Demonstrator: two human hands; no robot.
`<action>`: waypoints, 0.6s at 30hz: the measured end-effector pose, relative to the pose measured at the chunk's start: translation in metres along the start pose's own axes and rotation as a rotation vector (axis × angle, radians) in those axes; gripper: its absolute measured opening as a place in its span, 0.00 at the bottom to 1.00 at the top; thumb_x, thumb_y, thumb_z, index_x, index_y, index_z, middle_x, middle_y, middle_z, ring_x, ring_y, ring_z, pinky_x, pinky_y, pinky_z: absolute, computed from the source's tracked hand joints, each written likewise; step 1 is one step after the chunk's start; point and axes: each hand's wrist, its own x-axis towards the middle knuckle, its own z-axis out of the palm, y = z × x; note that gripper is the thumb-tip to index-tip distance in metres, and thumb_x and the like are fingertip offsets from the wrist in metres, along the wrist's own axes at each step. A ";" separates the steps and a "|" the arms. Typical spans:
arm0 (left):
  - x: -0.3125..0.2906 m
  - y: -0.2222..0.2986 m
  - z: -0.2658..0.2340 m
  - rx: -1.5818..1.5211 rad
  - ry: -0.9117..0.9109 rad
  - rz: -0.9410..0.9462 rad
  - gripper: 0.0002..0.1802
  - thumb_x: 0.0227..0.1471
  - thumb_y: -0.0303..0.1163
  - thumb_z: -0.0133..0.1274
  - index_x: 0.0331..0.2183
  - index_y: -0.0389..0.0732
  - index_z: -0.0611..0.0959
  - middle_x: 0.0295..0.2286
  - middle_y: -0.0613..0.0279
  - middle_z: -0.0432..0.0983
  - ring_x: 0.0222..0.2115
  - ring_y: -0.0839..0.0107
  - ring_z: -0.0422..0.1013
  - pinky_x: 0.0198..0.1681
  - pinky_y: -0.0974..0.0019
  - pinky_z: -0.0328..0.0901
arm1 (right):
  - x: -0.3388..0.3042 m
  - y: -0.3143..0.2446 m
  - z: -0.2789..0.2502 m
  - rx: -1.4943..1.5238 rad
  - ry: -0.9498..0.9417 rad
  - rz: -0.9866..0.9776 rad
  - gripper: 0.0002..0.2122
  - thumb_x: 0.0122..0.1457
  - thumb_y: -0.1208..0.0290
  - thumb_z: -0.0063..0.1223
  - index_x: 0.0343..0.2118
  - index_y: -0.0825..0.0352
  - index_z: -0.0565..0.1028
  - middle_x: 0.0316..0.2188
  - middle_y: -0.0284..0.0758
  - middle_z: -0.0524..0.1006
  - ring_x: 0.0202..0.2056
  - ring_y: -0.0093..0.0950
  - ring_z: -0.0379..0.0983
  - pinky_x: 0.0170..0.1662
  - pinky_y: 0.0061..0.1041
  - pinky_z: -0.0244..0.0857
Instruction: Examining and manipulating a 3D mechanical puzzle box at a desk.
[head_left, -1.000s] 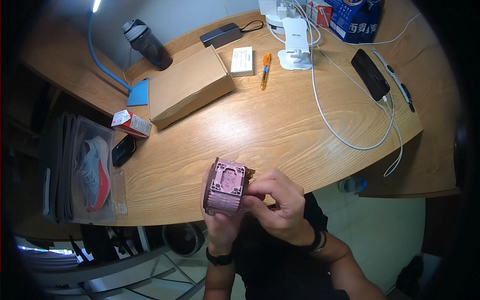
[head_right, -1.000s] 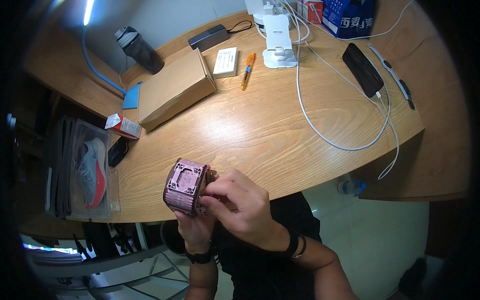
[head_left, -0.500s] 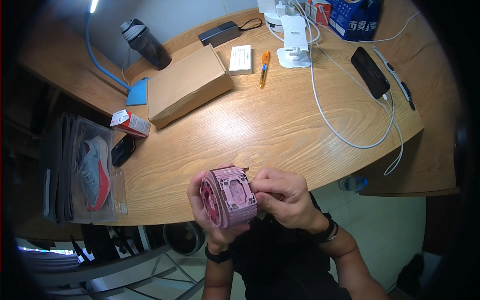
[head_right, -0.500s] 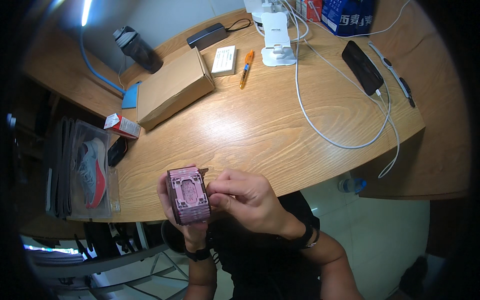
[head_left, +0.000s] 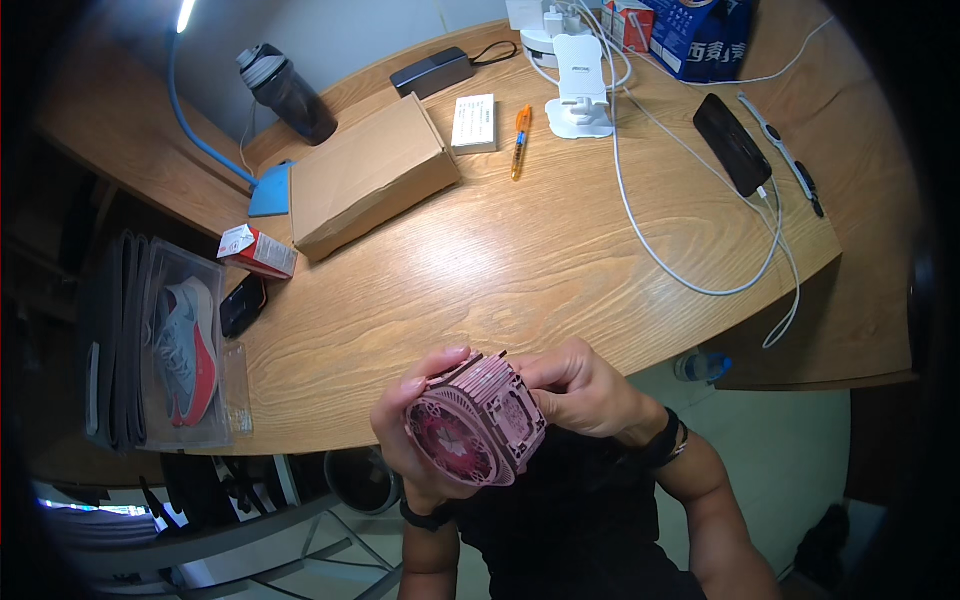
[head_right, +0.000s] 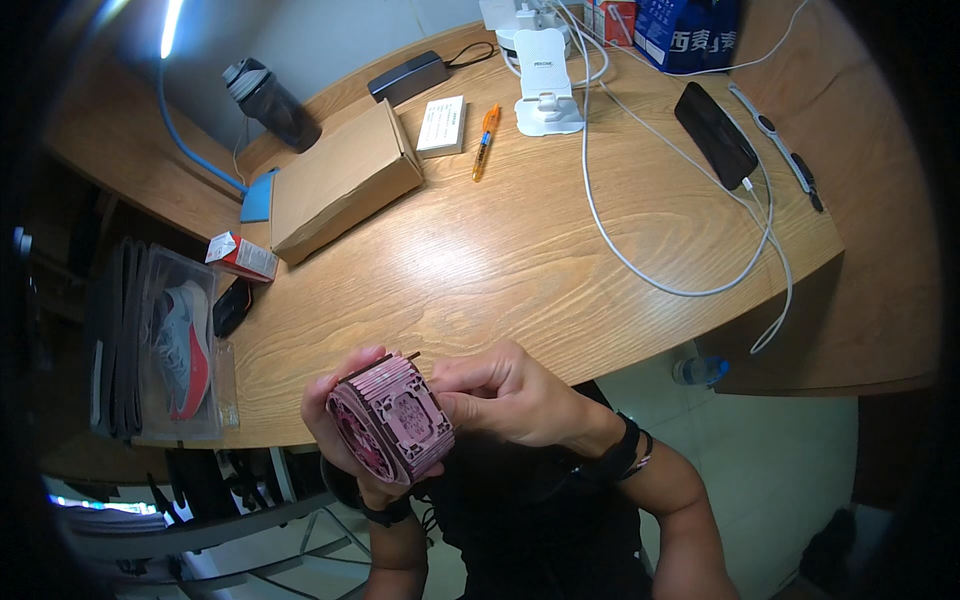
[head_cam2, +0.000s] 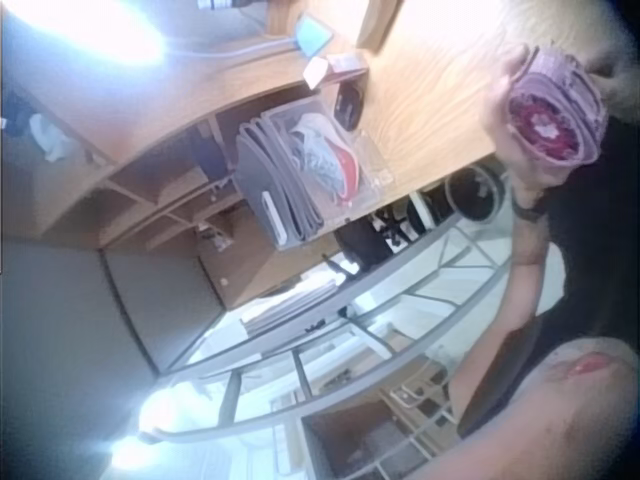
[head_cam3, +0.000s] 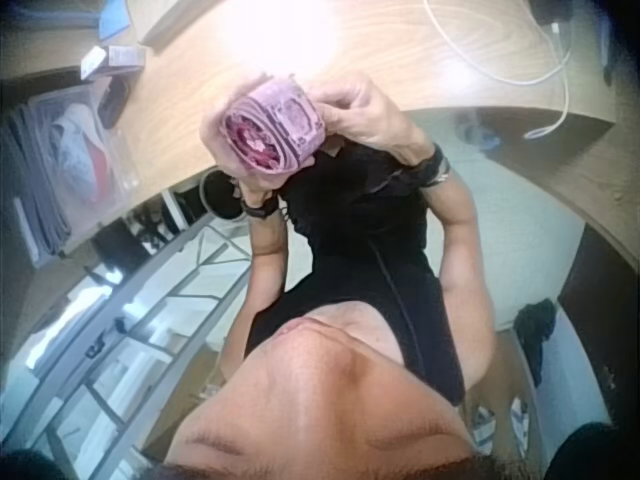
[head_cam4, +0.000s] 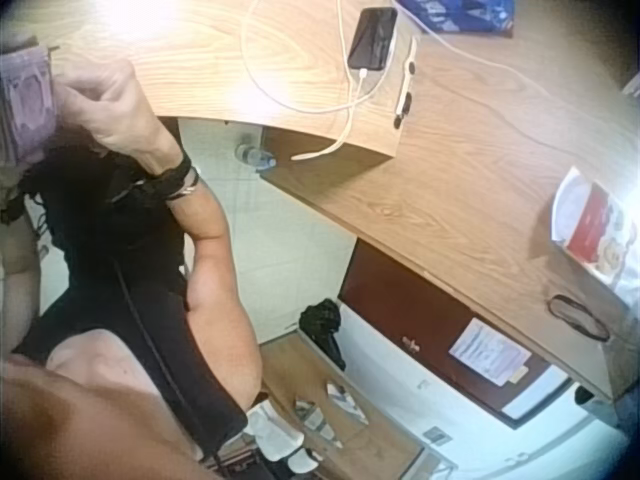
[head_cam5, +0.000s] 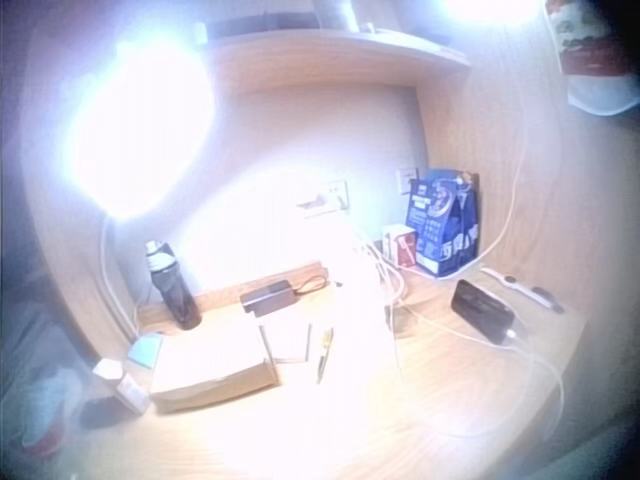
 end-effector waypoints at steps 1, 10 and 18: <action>0.002 0.000 0.001 0.041 0.003 0.028 0.69 0.30 0.55 0.81 0.64 0.40 0.57 0.53 0.39 0.71 0.51 0.53 0.74 0.51 0.54 0.73 | 0.000 0.000 -0.002 -0.001 0.000 -0.001 0.12 0.68 0.70 0.56 0.47 0.74 0.82 0.40 0.38 0.81 0.40 0.21 0.74 0.44 0.22 0.69; 0.002 0.009 0.006 0.041 0.044 0.027 0.55 0.40 0.47 0.77 0.61 0.42 0.61 0.50 0.38 0.74 0.46 0.53 0.78 0.48 0.52 0.78 | 0.002 -0.018 -0.017 -0.140 -0.134 0.158 0.11 0.68 0.67 0.58 0.43 0.72 0.83 0.33 0.31 0.80 0.34 0.16 0.71 0.36 0.18 0.64; -0.004 0.001 -0.004 0.084 0.015 -0.009 0.68 0.26 0.57 0.81 0.62 0.42 0.60 0.51 0.37 0.73 0.49 0.54 0.77 0.50 0.55 0.77 | -0.003 -0.009 -0.011 0.023 0.003 0.039 0.11 0.64 0.79 0.61 0.47 0.74 0.79 0.42 0.37 0.82 0.46 0.22 0.78 0.51 0.23 0.73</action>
